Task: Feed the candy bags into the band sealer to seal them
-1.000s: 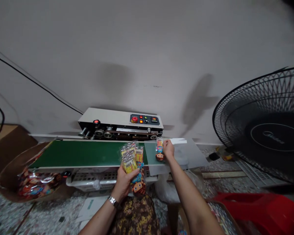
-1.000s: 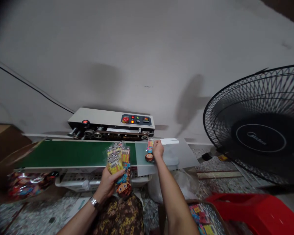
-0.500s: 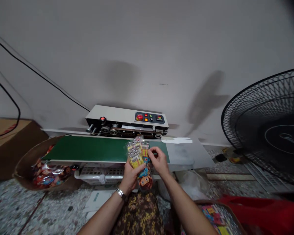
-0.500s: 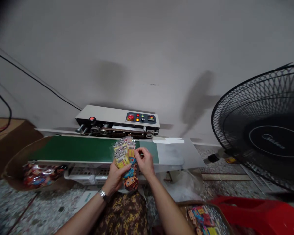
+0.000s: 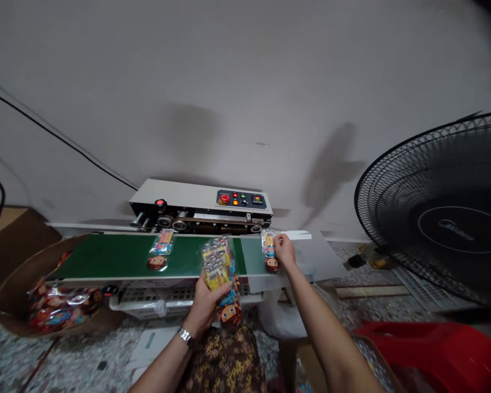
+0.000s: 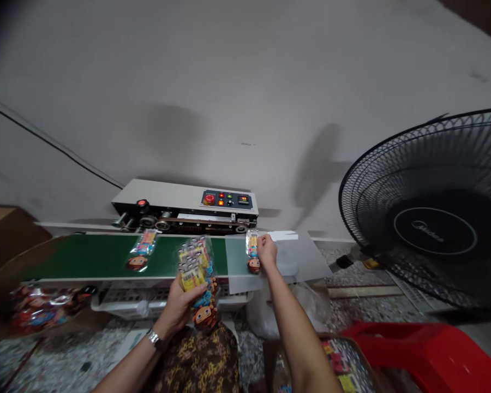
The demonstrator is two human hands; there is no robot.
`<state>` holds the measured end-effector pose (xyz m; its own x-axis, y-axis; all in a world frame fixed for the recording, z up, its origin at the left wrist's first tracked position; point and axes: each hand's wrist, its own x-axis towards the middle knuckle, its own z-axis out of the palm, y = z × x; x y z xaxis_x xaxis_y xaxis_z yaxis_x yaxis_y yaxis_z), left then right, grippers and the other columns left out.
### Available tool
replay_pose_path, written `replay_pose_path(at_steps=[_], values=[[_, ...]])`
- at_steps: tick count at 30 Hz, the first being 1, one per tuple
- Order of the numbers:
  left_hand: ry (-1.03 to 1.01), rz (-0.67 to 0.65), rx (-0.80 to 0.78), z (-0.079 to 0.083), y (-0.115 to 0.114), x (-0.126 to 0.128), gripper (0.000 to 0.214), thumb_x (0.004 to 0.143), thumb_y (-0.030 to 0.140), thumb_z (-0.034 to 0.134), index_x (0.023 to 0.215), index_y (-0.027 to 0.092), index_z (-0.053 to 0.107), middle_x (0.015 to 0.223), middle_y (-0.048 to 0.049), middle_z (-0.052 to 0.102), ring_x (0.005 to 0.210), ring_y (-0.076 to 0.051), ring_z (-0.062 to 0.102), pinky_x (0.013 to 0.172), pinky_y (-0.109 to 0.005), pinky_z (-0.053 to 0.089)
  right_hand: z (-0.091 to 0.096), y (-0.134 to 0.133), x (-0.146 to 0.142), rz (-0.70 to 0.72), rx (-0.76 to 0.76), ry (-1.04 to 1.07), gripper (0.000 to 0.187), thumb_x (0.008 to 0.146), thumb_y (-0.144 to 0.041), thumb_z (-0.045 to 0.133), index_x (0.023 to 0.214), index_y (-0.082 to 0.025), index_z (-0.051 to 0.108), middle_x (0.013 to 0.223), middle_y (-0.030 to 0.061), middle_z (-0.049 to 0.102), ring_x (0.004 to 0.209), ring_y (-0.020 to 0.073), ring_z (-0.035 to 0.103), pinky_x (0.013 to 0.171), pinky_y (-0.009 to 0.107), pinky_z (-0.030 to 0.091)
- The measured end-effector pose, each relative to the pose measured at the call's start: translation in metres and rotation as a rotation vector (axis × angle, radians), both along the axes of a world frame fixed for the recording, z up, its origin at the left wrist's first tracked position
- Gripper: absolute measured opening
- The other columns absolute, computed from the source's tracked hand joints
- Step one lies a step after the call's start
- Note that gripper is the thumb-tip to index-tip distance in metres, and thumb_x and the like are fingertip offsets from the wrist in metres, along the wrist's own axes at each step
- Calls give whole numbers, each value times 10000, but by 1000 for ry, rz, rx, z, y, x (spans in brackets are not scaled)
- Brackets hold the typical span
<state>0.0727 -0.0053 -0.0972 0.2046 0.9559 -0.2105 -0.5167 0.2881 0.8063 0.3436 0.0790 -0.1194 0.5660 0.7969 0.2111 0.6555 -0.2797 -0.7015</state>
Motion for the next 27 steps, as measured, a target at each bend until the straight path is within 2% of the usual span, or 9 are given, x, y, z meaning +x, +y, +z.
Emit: replay_pose_path(at_steps=[5, 8, 11, 14, 16, 19, 22, 27], values=[[-3, -8, -3, 4, -1, 0, 637, 528, 169, 780, 1093, 180, 486, 872, -78, 683, 702, -204, 649, 661, -326, 516, -1, 17, -16, 38, -37, -27, 144, 733, -282, 515, 674, -183, 601, 543, -7, 545, 529, 135, 481, 540, 227, 324], [-26, -9, -5, 6, -3, 1, 571, 515, 169, 784, 1026, 175, 530, 863, -72, 685, 700, -202, 646, 644, -314, 518, 9, 16, -35, 102, 13, -49, 135, 713, -267, 561, 799, -193, 634, 697, 30, 600, 666, 158, 532, 624, 244, 366], [-48, -27, -11, 7, -4, 2, 528, 525, 156, 778, 995, 176, 540, 847, -59, 684, 681, -185, 637, 626, -300, 516, 26, 0, -61, 301, 125, 81, 260, 750, -338, 538, 952, -193, 616, 859, 54, 614, 735, 161, 550, 674, 259, 407], [-62, -37, -3, 8, -5, 4, 541, 540, 137, 770, 1021, 174, 527, 887, -67, 677, 710, -184, 632, 652, -307, 517, 44, -25, -89, 593, 148, 400, 320, 800, -435, 467, 960, -193, 602, 816, 30, 625, 689, 149, 562, 619, 247, 434], [-67, -42, 4, 9, -6, 6, 532, 549, 134, 765, 1023, 165, 525, 886, -71, 674, 711, -185, 630, 659, -313, 518, 53, -42, -106, 667, 179, 460, 301, 797, -440, 485, 896, -188, 615, 755, 13, 621, 667, 141, 555, 601, 233, 429], [-82, -48, 10, 10, -7, 10, 520, 564, 135, 756, 1029, 157, 524, 894, -78, 674, 719, -189, 631, 675, -322, 517, 60, -59, -122, 571, 279, 381, 260, 805, -401, 498, 790, -173, 623, 707, 6, 605, 658, 129, 534, 604, 219, 414], [-98, -48, 15, 9, -8, 13, 522, 572, 132, 750, 1040, 153, 520, 939, -95, 673, 774, -207, 638, 715, -335, 512, 60, -63, -127, 426, 380, 410, 259, 822, -386, 477, 812, -164, 610, 742, 14, 605, 697, 133, 535, 642, 224, 423], [-83, -54, -14, 5, -10, 12, 483, 593, 147, 739, 1022, 149, 517, 892, -96, 685, 716, -207, 647, 667, -340, 519, 51, -52, -110, 319, 471, 497, 267, 817, -411, 471, 827, -161, 565, 726, 9, 576, 660, 122, 523, 612, 216, 420]])
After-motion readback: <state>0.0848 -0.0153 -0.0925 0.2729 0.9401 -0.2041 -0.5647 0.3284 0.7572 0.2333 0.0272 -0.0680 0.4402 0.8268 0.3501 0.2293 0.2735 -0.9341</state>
